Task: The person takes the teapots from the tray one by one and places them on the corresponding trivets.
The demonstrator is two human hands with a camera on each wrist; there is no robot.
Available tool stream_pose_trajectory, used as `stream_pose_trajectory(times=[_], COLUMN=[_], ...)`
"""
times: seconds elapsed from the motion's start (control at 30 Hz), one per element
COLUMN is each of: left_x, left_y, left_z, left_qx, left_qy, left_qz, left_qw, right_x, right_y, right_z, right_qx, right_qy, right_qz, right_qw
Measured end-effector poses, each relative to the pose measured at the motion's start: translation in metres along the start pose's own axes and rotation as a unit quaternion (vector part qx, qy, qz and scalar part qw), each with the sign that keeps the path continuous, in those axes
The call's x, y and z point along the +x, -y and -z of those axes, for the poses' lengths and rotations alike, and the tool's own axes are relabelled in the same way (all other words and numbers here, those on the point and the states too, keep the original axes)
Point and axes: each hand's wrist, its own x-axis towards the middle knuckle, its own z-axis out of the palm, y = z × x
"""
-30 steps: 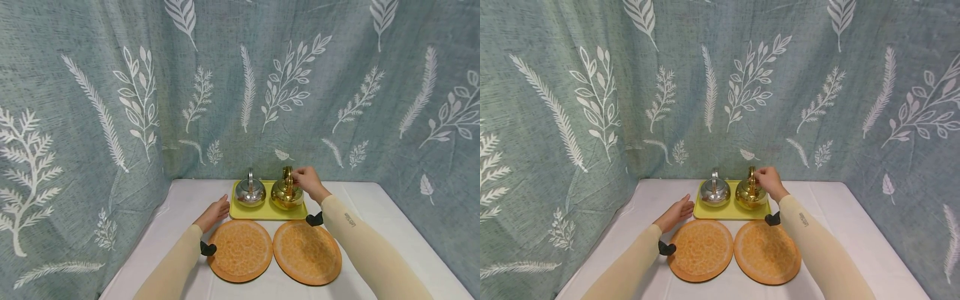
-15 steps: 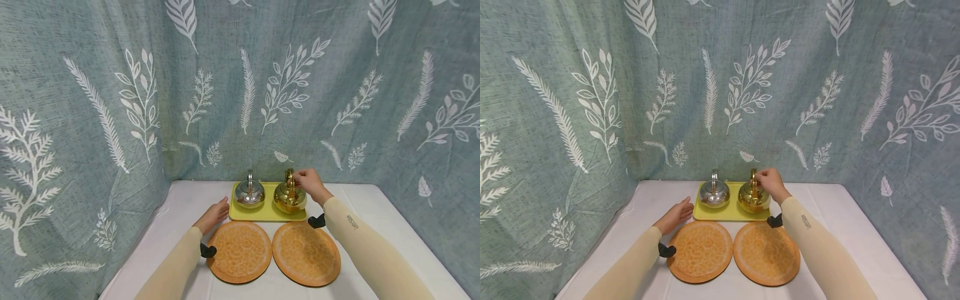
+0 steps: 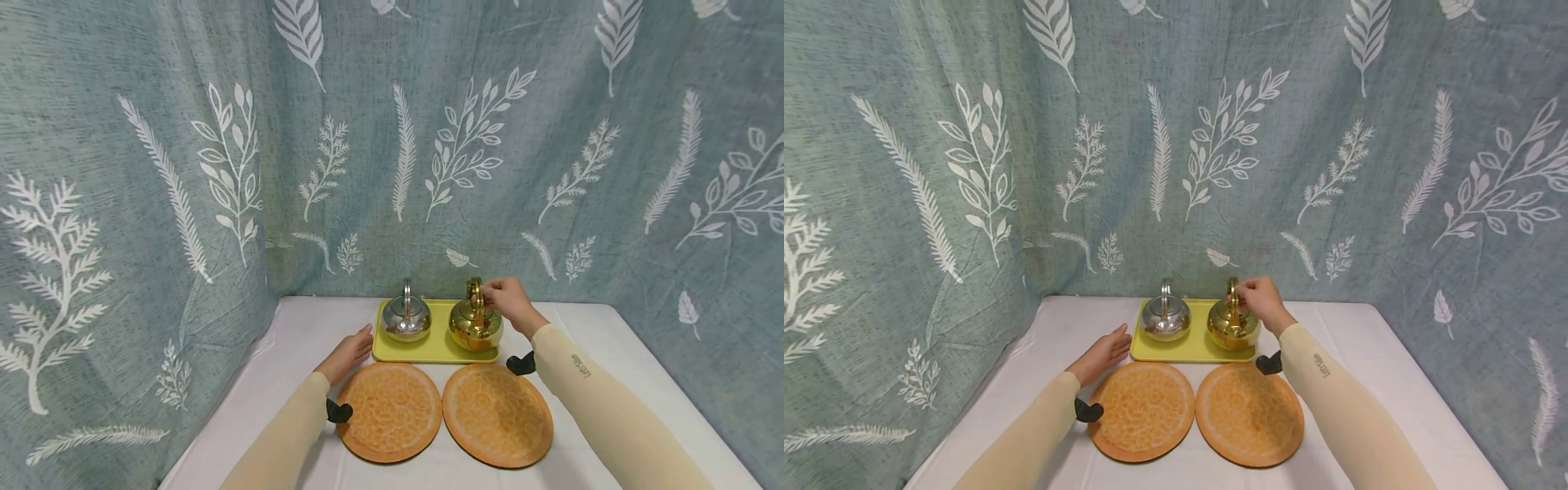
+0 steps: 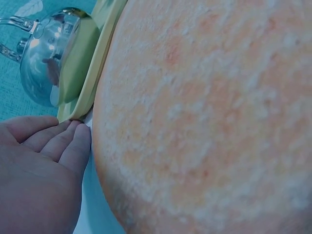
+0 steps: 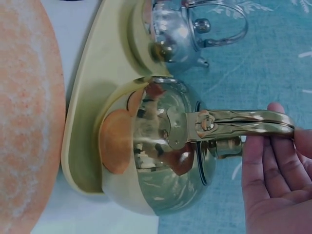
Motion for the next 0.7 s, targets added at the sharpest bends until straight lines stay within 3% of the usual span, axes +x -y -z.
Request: stream_pose_trajectory(times=[0.7], left_x=[0.0064], left_y=[0.0052], left_z=[0.0015], left_qx=[-0.007], left_qy=[-0.003], left_qz=[-0.007], left_qw=[0.9999], right_x=[-0.0083], right_y=[0.0033], right_z=[0.0062], right_qx=[-0.01], right_qy=[-0.001], right_qz=[0.018], right_qw=[0.9998])
